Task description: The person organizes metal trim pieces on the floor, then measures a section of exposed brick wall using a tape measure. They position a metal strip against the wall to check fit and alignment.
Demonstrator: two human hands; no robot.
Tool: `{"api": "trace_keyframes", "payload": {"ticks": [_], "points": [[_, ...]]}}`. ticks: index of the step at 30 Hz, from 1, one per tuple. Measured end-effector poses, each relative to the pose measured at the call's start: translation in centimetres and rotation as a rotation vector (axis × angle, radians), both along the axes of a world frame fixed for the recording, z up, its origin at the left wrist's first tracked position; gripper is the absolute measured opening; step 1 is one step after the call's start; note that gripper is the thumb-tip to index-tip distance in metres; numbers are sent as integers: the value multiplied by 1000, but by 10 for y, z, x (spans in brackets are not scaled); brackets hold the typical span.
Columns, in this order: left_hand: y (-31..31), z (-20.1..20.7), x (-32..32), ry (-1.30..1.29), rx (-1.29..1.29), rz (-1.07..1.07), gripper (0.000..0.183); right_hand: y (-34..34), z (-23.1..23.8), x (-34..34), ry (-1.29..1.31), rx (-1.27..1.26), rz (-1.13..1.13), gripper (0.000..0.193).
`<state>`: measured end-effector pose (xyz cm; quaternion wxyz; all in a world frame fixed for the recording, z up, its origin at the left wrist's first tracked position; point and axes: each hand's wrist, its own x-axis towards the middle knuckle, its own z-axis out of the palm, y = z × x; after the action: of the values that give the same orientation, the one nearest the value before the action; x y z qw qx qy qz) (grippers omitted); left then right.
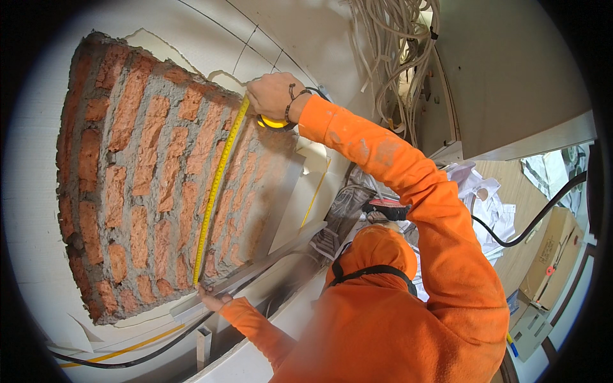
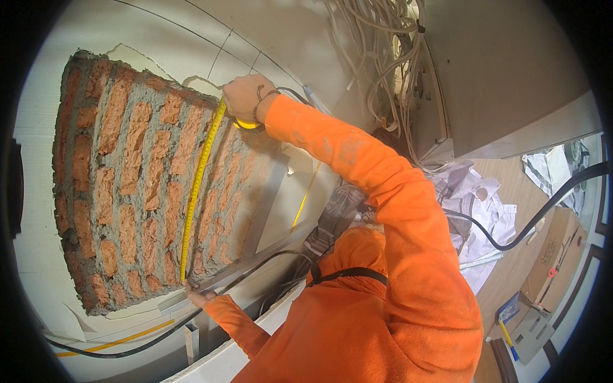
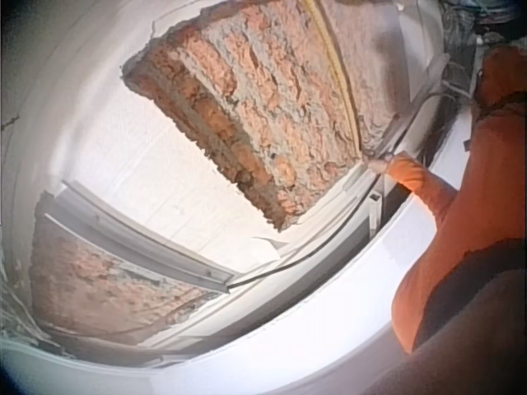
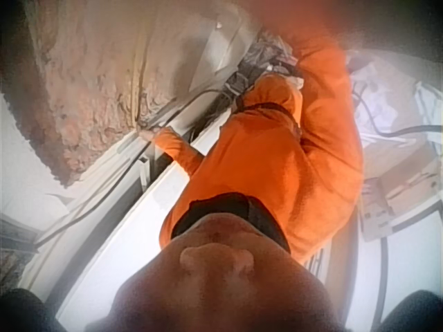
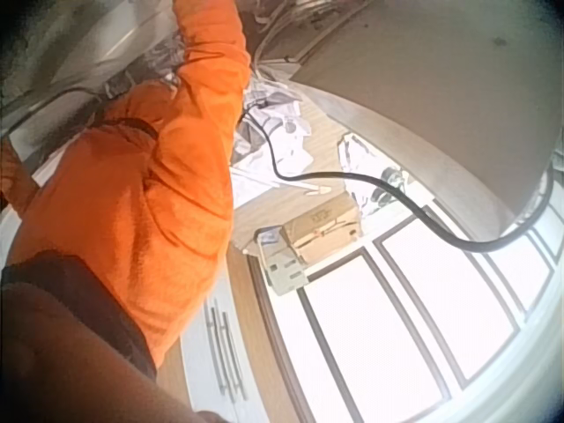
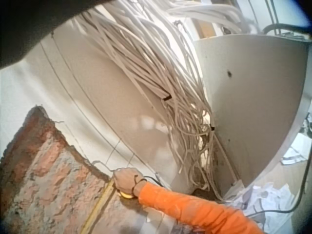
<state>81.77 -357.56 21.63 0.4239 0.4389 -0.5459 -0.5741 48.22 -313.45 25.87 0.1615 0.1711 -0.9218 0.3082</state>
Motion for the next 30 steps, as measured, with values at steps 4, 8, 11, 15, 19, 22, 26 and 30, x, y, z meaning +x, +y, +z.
{"api": "trace_keyframes", "payload": {"ticks": [4, 8, 11, 15, 19, 22, 26, 30], "points": [[1, 0, 0, 41, -24, -21, 20, -1, -2, -1, -1, 0, 2, 28], [22, 9, -8, 25, -31, 5, 19, 0, -3, -2, -5, -5, -5, 28], [4, 2, -1, 39, -27, -3, 20, -2, -4, -3, 6, 0, 3, 28], [-2, -3, -2, 49, -32, 4, 20, -2, -3, -3, -13, 19, 2, 28], [-9, -5, 1, 44, 2, 7, 21, -2, -3, -3, 2, 14, 2, 28], [-12, -5, 1, -8, 39, 32, 21, -2, -3, -2, 16, -5, -10, 26], [-17, -8, 4, -12, 12, 4, 20, -1, 0, 0, 14, -17, -14, 26], [-19, -10, 4, -16, 4, -6, 23, -1, 3, 2, -4, -7, -15, 26]]}}
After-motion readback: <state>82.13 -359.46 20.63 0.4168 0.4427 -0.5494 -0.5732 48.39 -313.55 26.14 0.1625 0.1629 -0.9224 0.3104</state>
